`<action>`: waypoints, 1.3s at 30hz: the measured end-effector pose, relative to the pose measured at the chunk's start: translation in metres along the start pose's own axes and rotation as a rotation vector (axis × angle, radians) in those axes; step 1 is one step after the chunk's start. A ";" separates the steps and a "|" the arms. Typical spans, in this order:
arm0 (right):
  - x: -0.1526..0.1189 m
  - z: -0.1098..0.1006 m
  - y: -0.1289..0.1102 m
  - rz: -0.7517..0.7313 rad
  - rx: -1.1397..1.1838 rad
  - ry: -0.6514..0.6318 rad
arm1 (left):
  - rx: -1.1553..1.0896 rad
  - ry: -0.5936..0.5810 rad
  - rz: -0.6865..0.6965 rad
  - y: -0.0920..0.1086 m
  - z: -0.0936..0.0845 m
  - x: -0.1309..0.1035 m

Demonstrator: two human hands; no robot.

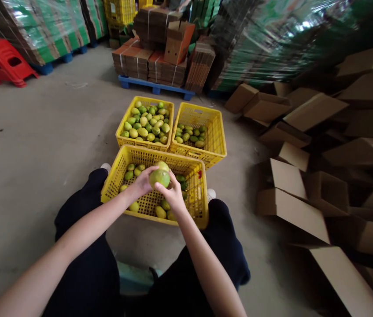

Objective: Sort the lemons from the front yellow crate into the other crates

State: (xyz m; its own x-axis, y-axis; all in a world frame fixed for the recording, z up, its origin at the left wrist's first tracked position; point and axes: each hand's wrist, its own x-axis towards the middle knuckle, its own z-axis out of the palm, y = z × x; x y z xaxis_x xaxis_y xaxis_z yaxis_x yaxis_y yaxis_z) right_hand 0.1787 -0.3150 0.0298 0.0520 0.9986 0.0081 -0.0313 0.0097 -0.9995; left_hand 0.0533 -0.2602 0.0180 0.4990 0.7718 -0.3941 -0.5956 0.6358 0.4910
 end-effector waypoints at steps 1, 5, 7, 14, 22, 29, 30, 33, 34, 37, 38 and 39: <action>0.002 -0.004 -0.005 0.012 0.035 -0.015 | 0.019 -0.006 0.025 0.001 0.001 0.001; 0.012 -0.027 -0.025 -0.007 0.062 0.072 | 0.144 -0.011 0.237 0.015 0.008 -0.004; 0.017 -0.037 -0.031 -0.065 0.010 0.164 | 0.299 -0.007 0.402 0.024 0.011 -0.011; 0.026 -0.046 -0.023 -0.237 -0.158 0.180 | 0.869 -0.059 0.794 0.035 0.010 -0.025; 0.022 -0.037 -0.018 -0.223 -0.175 0.184 | 1.129 -0.095 1.100 0.033 0.001 -0.021; 0.018 -0.036 -0.026 -0.253 -0.157 0.169 | 0.972 -0.034 0.925 0.034 0.010 -0.026; 0.017 -0.036 -0.026 -0.248 -0.153 0.168 | 0.943 -0.025 0.903 0.034 0.011 -0.026; 0.015 -0.034 -0.029 -0.191 -0.110 0.158 | 0.855 -0.005 0.855 0.035 0.013 -0.028; 0.015 -0.034 -0.030 -0.160 -0.081 0.152 | 0.822 -0.002 0.819 0.035 0.013 -0.029; 0.016 -0.034 -0.032 -0.039 0.038 0.133 | 0.704 0.013 0.637 0.037 0.012 -0.032; 0.017 -0.034 -0.033 0.021 0.093 0.118 | 0.662 0.018 0.558 0.037 0.012 -0.032; 0.018 -0.034 -0.033 0.087 0.154 0.099 | 0.622 0.018 0.480 0.036 0.011 -0.032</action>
State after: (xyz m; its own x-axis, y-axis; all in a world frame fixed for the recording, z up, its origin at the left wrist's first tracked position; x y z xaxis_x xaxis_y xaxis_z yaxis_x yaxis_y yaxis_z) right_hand 0.2146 -0.2989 0.0618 0.1397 0.9862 -0.0883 -0.1916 -0.0606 -0.9796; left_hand 0.0227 -0.2622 0.0573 0.2627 0.9641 -0.0387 -0.2789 0.1142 0.9535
